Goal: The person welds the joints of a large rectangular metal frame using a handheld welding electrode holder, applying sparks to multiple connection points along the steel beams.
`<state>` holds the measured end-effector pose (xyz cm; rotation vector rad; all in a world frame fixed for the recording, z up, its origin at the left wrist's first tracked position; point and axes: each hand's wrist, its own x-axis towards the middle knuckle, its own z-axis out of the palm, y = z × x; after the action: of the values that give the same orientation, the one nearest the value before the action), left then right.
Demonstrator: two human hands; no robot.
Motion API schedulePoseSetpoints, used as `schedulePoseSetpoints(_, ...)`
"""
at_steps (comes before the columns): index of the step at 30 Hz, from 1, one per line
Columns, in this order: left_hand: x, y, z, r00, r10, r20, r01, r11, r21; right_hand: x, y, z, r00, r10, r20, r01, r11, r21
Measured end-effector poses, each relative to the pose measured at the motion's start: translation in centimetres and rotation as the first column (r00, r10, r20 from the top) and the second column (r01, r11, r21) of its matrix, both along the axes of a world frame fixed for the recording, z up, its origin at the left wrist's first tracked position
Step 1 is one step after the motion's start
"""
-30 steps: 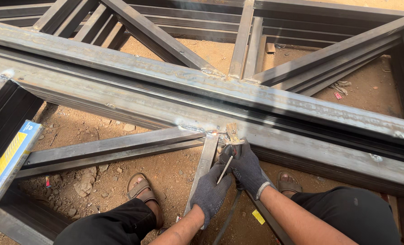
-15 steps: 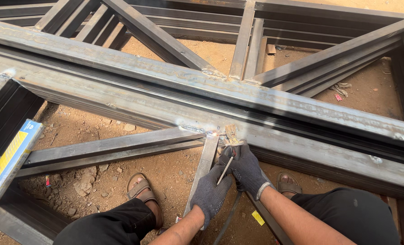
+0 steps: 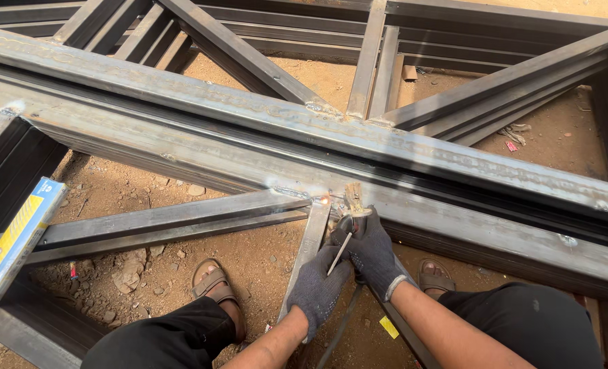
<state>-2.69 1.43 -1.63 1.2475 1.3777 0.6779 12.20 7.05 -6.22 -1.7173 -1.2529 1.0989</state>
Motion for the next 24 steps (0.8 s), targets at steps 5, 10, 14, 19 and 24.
schedulePoseSetpoints(5,0.3,0.0,-0.6,1.0,0.004,0.007,-0.004,0.999,-0.038,0.1,0.6,0.0,0.995,0.039,0.092,-0.027,0.992,-0.123)
schedulePoseSetpoints(10,0.3,0.0,-0.6,1.0,0.004,0.012,-0.003,0.997,-0.074,0.3,0.6,-0.4,0.991,0.066,0.118,-0.046,0.985,-0.166)
schedulePoseSetpoints(14,0.2,0.0,-0.7,1.0,0.002,0.009,-0.002,0.999,-0.037,0.5,0.7,-0.9,0.989,0.091,0.12,-0.068,0.98,-0.187)
schedulePoseSetpoints(19,0.2,0.1,-0.9,1.0,-0.007,-0.014,0.006,0.998,-0.064,0.6,1.1,-1.6,0.982,0.099,0.162,-0.064,0.976,-0.208)
schedulePoseSetpoints(24,0.1,0.0,-0.9,1.0,-0.009,-0.013,0.008,1.0,-0.026,0.6,0.8,-1.5,0.984,0.092,0.154,-0.068,0.986,-0.153)
